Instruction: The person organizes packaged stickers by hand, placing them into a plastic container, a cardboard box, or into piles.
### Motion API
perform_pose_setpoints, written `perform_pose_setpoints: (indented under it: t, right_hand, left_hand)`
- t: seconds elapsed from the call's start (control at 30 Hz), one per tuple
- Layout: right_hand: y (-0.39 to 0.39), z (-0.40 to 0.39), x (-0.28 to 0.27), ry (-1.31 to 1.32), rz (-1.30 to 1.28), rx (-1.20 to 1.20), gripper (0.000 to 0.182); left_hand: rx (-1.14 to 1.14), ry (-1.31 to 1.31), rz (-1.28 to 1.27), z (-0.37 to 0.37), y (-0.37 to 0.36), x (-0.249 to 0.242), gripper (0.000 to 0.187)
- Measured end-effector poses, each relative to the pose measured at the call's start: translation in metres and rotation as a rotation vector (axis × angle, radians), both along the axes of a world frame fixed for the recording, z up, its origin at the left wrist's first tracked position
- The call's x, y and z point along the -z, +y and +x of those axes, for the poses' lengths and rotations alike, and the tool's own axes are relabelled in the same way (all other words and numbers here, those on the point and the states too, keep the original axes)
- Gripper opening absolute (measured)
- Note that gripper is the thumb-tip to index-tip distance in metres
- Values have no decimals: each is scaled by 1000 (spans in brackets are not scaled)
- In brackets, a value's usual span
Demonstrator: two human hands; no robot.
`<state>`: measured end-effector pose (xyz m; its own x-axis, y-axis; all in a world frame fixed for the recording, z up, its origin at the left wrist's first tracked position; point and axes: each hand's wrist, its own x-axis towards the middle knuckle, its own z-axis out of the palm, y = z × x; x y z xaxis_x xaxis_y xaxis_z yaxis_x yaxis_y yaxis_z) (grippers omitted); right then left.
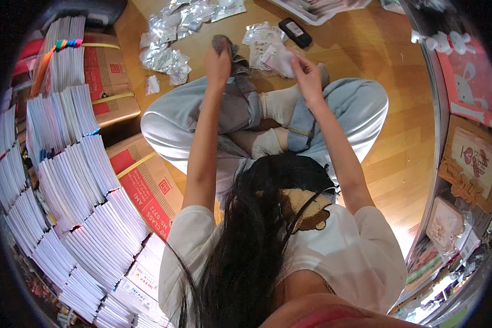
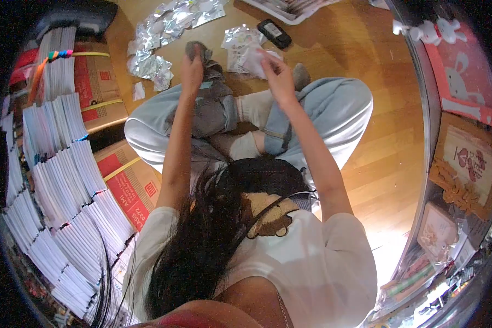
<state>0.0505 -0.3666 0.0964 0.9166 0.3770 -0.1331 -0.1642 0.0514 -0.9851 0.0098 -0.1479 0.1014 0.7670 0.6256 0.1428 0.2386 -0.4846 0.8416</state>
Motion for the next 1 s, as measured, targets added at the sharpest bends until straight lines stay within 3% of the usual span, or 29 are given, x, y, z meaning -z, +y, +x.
perform_pose_setpoints:
  t: [0.03,0.13,0.17,0.27,0.4,0.43,0.53,0.77,0.93,1.0]
  right_hand:
    - [0,8,7,-156,-222,2,33]
    - [15,9,12,-487,-462,-181,40]
    - [16,8,25,-700,-816,-331,51]
    - [36,-8,9,-854,-1111,-441,57]
    - [70,14,6,-775,-813,-467,49]
    - [85,22,4,-888,-829,-463,46]
    - [138,46,-8,-864,-730,-536,44]
    - [255,122,47,-1147,-982,-604,57]
    - [284,139,67,-1307,-1227,-710,65]
    - [282,135,70,-1378,-1194,-709,56]
  left_hand:
    - [-49,7,-80,-11,9,-6,40]
    - [-211,-43,-356,-32,31,-18,48]
    - [-266,-102,-463,-35,37,-18,49]
    - [-351,-264,-741,-41,44,-26,54]
    - [-449,-445,-938,-48,49,-26,53]
    - [-472,-511,-1022,-50,54,-25,51]
    - [-528,-700,-1179,-58,70,-29,45]
    - [-640,-924,-1371,-65,95,-19,37]
    - [-622,-859,-1498,-63,97,-25,40]
    - [-631,-869,-1499,-61,97,-20,41]
